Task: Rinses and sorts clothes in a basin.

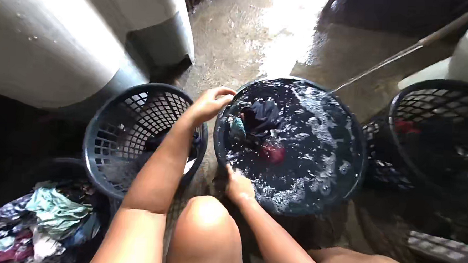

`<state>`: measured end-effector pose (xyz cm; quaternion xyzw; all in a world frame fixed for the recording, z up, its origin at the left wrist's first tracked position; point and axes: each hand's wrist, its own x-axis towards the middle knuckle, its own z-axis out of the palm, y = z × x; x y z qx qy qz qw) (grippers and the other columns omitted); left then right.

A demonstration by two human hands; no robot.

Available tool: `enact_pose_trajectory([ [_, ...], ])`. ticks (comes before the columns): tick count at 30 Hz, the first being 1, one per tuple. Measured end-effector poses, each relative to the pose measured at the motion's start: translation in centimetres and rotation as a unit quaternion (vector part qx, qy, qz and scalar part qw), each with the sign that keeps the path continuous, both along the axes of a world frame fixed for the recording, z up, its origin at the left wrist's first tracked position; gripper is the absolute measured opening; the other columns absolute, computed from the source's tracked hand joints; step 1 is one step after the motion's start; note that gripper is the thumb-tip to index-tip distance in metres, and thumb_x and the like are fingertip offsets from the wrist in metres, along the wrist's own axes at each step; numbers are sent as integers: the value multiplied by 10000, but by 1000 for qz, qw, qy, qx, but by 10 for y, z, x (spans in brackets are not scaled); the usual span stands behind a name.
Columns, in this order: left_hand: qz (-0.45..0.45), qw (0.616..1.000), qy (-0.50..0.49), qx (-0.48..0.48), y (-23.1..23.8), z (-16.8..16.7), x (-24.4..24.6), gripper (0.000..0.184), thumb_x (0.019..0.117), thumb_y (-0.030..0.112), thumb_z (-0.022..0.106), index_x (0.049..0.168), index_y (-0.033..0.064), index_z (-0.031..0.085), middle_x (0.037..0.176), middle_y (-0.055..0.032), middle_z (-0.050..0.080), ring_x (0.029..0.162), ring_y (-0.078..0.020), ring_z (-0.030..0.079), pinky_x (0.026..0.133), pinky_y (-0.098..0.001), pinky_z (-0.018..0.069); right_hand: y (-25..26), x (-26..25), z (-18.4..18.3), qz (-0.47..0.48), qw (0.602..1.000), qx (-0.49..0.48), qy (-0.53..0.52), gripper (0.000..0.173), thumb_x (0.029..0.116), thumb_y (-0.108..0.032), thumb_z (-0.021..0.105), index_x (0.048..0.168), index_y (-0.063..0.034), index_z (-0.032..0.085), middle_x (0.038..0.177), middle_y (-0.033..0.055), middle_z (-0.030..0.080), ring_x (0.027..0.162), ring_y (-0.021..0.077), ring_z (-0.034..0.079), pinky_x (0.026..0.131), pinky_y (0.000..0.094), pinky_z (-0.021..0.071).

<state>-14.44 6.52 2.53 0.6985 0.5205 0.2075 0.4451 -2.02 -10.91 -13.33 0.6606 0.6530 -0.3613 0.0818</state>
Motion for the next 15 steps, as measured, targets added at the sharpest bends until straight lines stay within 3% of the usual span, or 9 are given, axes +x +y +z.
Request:
enact_pose_trajectory([
  [2, 60, 997, 53, 0, 6, -14, -55, 341, 1101, 198, 437, 1380, 67, 585, 1335, -149, 640, 1155, -259, 656, 967, -486, 536, 1, -1, -3, 9, 1000, 4, -14, 843, 942, -173, 599, 1664, -301, 183, 1530, 209, 485, 1125, 432, 666, 893, 614, 551],
  [4, 81, 979, 184, 3, 10, -58, -110, 360, 1070, 144, 455, 1382, 18, 582, 1317, -210, 647, 1192, -335, 647, 1027, -539, 501, 1, -3, -6, 17, 999, 14, -27, 818, 954, -158, 573, 1665, -287, 189, 1529, 198, 495, 1104, 413, 680, 888, 594, 554],
  [6, 48, 946, 319, -21, -1, -119, -152, 436, 975, 208, 641, 1365, 17, 603, 1322, -276, 620, 1238, -463, 594, 1016, -679, 464, 0, -5, -7, 15, 999, 16, -37, 808, 952, -171, 571, 1662, -291, 205, 1503, 204, 521, 1126, 419, 670, 902, 605, 544],
  [7, 16, 931, 363, -36, -13, -153, -164, 613, 871, 305, 797, 1405, 81, 597, 1407, -272, 567, 1291, -514, 534, 993, -744, 445, 1, -5, -6, 13, 999, 11, -39, 803, 955, -182, 574, 1661, -291, 206, 1516, 201, 507, 1155, 424, 656, 915, 607, 543],
  [9, -33, 903, 416, -103, -45, -203, -162, 1125, 647, 351, 986, 1595, 322, 381, 1716, -126, 160, 1514, -566, 139, 1001, -884, 265, 2, -5, -2, 9, 999, 1, -42, 805, 950, -187, 585, 1658, -276, 214, 1481, 206, 529, 1118, 426, 670, 895, 605, 553],
  [10, -52, 892, 434, -114, -55, -222, -157, 1267, 578, 312, 1018, 1618, 400, 300, 1745, -40, 20, 1540, -549, -17, 982, -933, 159, 3, -6, -2, 10, 999, -5, -45, 801, 950, -188, 588, 1657, -270, 221, 1460, 207, 543, 1106, 422, 675, 892, 603, 554],
  [11, -75, 878, 458, -118, -58, -236, -153, 1332, 564, 296, 1018, 1628, 444, 229, 1743, 7, -81, 1541, -529, -118, 963, -952, 108, 3, -7, -2, 15, 999, -9, -50, 799, 953, -187, 586, 1659, -266, 219, 1459, 210, 546, 1113, 420, 673, 898, 599, 550],
  [13, -92, 862, 481, -129, -53, -250, -148, 1400, 557, 259, 1018, 1633, 474, 149, 1726, 35, -178, 1525, -523, -199, 930, -967, 103, 3, -8, -2, 21, 998, -8, -59, 802, 955, -192, 590, 1660, -264, 214, 1495, 213, 520, 1115, 415, 676, 896, 588, 551],
  [15, -72, 866, 469, -157, -45, -256, -146, 1385, 564, 214, 1016, 1627, 482, 170, 1727, 31, -176, 1525, -560, -136, 908, -960, 177, 4, -9, -1, 20, 998, -4, -60, 810, 951, -198, 595, 1660, -265, 210, 1533, 206, 486, 1082, 405, 692, 873, 579, 564],
])
